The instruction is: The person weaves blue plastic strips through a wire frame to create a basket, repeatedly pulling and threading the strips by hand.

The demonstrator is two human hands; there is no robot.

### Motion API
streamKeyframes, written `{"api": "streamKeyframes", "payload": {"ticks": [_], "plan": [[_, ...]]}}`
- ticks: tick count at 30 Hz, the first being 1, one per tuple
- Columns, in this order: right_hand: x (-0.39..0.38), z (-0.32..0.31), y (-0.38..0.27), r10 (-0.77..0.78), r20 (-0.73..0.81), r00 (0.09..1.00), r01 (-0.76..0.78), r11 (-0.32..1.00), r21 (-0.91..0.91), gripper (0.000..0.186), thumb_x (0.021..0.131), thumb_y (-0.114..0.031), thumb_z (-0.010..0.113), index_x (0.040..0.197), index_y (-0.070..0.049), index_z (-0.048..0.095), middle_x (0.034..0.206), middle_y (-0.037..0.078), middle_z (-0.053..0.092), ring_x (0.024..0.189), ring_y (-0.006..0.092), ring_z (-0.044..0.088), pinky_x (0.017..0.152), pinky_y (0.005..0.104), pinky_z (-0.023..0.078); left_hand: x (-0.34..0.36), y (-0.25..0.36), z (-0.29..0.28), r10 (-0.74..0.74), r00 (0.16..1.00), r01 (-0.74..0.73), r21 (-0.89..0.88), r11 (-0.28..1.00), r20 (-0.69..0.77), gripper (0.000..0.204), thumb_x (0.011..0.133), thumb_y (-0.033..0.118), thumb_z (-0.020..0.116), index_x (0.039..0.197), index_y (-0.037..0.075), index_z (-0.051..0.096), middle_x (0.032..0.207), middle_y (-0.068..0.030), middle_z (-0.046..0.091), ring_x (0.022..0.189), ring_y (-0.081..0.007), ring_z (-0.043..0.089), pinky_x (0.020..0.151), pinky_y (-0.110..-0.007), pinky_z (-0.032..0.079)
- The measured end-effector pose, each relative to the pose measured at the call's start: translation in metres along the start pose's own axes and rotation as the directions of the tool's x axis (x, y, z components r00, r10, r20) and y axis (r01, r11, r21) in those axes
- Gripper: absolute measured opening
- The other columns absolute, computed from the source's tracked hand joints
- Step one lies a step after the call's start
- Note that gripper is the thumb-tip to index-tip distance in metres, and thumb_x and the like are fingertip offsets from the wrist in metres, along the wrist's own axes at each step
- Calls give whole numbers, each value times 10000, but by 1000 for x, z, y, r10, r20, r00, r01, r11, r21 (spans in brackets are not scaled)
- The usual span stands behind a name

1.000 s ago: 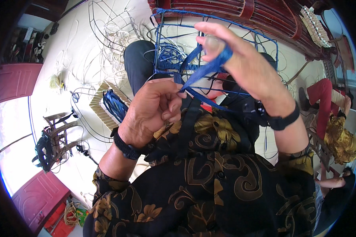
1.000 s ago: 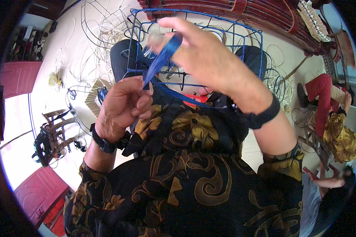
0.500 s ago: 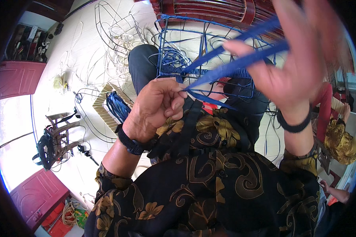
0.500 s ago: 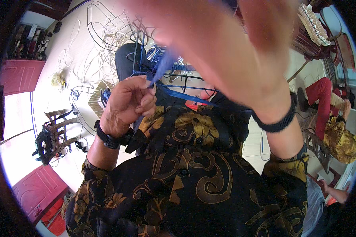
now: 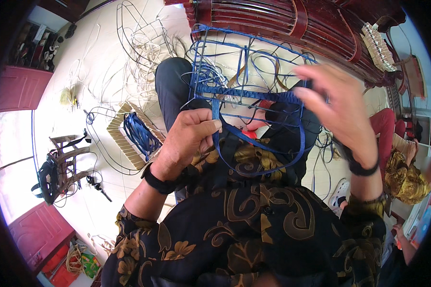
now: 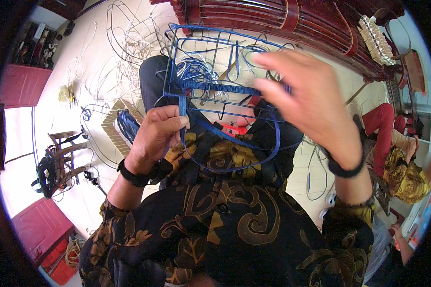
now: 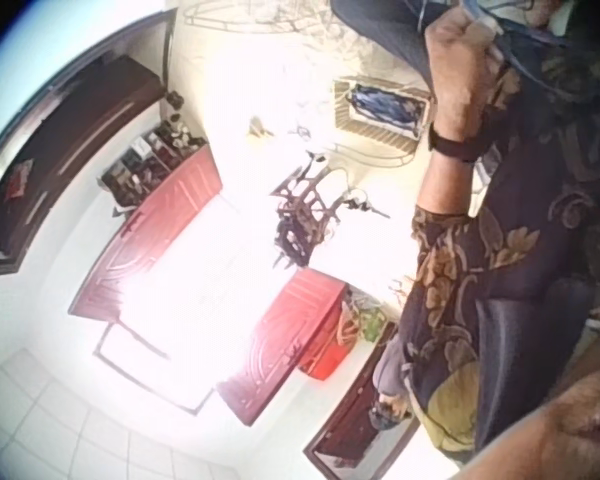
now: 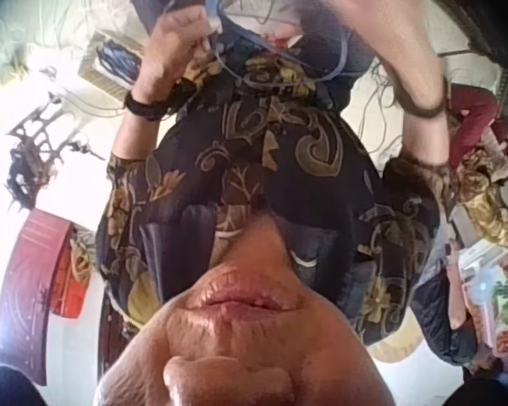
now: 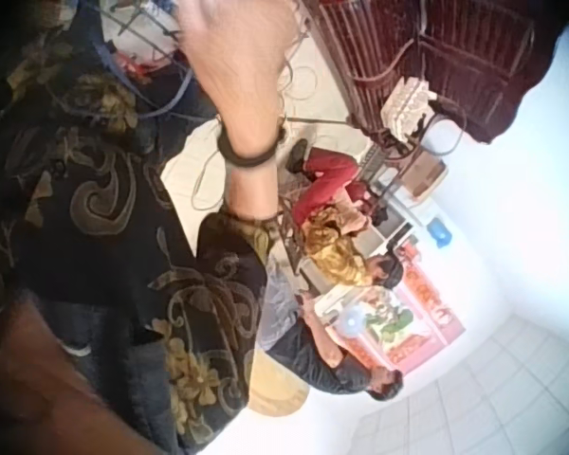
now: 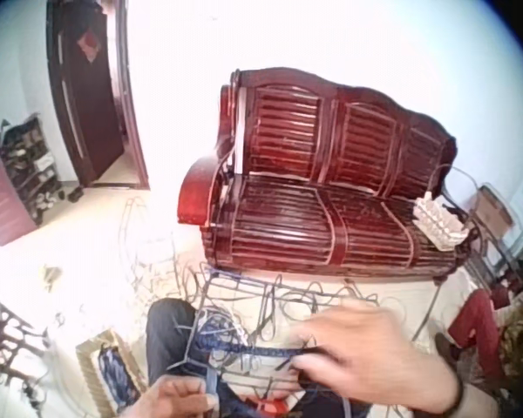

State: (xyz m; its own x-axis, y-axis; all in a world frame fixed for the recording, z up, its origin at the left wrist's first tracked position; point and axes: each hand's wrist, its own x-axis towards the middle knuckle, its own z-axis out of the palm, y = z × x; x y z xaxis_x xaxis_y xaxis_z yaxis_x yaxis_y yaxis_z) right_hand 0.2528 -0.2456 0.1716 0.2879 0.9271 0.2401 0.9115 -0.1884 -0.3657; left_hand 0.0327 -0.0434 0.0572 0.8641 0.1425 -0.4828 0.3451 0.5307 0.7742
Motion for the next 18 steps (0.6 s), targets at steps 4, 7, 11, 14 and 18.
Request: {"api": "streamKeyframes", "payload": {"ticks": [4,7,11,14,18], "plan": [[47,78,-4,-288,97,953,295,953,-69,282,870,-178,704,1139,-99,670,1005,122,694,1080,268,623,1009,437,444,-8,1,7,42,998,-34,135,990,-53,156,984,155,626,920,26,685,688,63,580,562,-13,479,505,-177,331],[63,96,-5,-299,238,924,319,946,-51,85,870,-172,694,935,-128,727,851,71,702,983,252,644,1044,450,394,-11,2,10,78,996,-64,236,970,-51,175,1005,172,606,984,22,693,726,89,556,608,4,433,537,-178,302],[74,97,8,-267,82,960,275,955,-109,89,903,-197,674,904,-134,738,812,22,690,941,257,632,1021,436,387,-12,1,6,107,994,-88,335,938,-38,200,1024,177,581,1061,15,693,766,103,541,645,8,388,558,-177,283],[78,75,15,-242,-125,962,208,950,-233,117,911,-223,664,889,-127,727,817,42,682,913,267,627,930,433,420,-12,7,0,99,995,-89,346,934,-10,211,1025,170,572,1089,4,686,769,105,521,649,4,361,555,-190,268],[83,44,35,-173,-365,915,71,959,-276,134,904,-190,666,884,-68,716,809,67,671,819,257,635,794,390,481,-12,18,2,43,999,-43,375,926,7,170,1002,171,583,907,48,650,711,111,469,618,2,354,537,-203,256]]}}
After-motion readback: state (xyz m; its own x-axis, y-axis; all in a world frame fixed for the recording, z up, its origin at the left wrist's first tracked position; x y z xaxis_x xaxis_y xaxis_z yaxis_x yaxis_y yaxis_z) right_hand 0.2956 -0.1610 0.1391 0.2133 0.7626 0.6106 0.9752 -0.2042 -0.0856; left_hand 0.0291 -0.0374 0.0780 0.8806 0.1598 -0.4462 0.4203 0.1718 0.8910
